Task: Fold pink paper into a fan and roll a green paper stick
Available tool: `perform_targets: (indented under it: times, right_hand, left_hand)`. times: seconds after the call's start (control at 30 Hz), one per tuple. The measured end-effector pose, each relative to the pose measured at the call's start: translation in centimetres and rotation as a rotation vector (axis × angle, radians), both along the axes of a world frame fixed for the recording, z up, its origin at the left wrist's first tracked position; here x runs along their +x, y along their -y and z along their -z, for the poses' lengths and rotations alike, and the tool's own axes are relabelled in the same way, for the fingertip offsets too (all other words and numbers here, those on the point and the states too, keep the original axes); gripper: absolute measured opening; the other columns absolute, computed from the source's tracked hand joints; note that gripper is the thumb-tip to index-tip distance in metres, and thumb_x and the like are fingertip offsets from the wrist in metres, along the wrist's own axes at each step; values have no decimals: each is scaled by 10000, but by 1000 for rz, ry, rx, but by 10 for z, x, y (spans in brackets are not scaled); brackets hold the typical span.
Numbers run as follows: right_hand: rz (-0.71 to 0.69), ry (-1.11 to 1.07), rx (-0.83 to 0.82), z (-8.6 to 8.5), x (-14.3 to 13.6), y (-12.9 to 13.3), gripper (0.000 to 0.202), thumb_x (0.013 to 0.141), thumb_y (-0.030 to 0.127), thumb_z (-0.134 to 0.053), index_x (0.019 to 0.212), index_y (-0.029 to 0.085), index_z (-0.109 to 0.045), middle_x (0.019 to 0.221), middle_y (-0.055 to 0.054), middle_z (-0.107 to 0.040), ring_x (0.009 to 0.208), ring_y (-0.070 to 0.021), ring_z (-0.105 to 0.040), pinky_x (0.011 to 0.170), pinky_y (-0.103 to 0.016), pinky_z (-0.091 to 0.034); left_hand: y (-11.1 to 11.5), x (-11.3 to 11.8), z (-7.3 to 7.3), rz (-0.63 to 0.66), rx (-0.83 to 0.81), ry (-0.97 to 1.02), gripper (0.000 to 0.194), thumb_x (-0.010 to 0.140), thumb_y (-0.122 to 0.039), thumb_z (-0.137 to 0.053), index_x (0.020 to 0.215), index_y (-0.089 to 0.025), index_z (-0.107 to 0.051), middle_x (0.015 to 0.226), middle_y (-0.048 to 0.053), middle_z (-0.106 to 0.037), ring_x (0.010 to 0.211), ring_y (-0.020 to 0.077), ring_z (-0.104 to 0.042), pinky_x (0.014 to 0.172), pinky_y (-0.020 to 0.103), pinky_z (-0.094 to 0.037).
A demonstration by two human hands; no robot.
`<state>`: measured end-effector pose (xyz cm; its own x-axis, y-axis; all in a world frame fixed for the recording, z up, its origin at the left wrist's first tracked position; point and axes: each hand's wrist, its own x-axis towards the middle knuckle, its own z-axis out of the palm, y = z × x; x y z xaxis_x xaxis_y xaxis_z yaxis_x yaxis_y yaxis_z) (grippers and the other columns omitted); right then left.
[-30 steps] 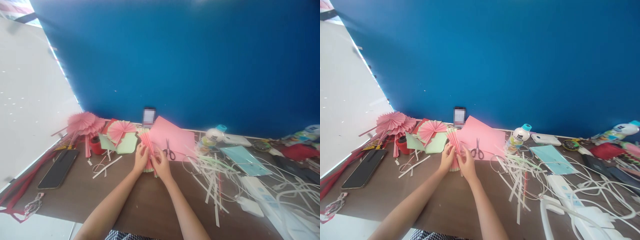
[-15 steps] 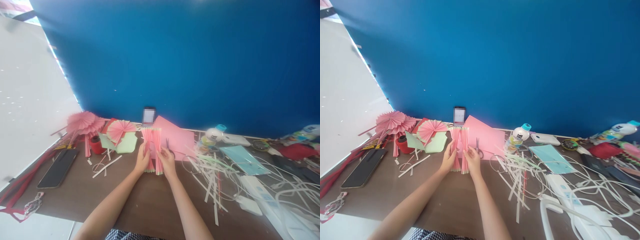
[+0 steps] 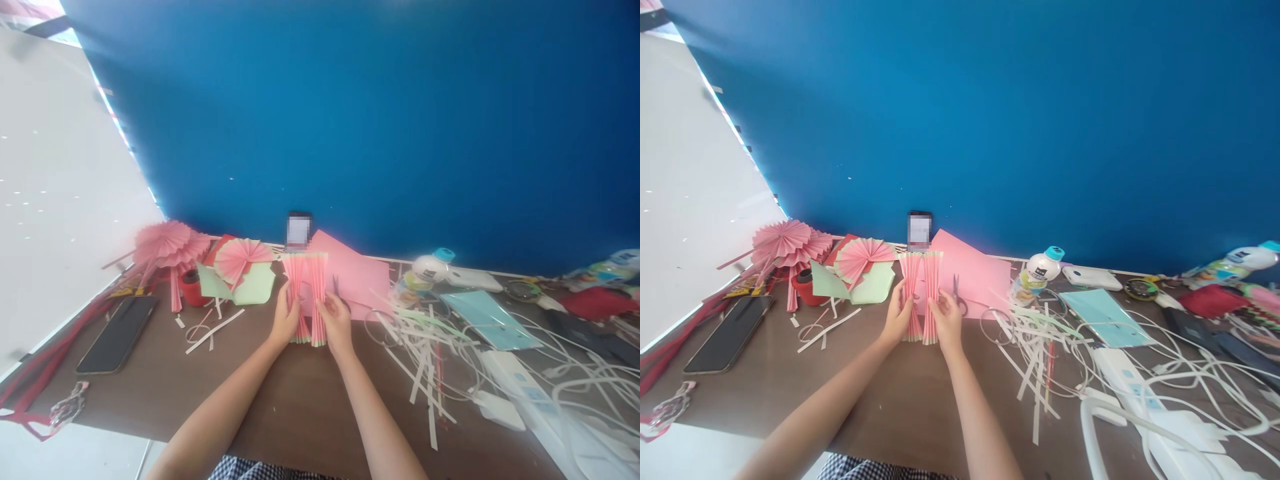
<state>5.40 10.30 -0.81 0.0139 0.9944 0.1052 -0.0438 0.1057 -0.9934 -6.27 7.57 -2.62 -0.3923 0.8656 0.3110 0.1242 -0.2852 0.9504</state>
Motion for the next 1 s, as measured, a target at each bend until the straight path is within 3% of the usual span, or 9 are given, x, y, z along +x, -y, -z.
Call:
perform_targets:
  times: [0.17,0.57,1.0]
  right_hand:
    - [13,8,4,-4,0,2,459,635,370,-643,1040,171,-562,998,-86,-612,965,-218,-557,874,-391,-428]
    - [-47,20,8,8,-1,-3,490,621,379,-655,1054,172,-561,1019,-83,-609,946,-219,-567,856,-383,-445]
    - [-79,59,1,5,-3,0,463,640,382,-643,1047,177,-564,1054,-92,-598,966,-226,-560,861,-383,-445]
  left_hand:
    - [-2,-1,2,-21,-18,18,452,841,-314,-393,1274,-241,-290,1280,104,-382,1039,185,-503,885,357,-397]
    - [3,3,-5,71,21,-46,454,807,-273,-457,1242,-227,-337,1287,79,-387,1217,206,-332,1013,376,-268]
    - [2,3,0,136,26,-49,475,789,-263,-483,1242,-214,-352,1262,84,-418,1189,212,-368,1000,368,-294]
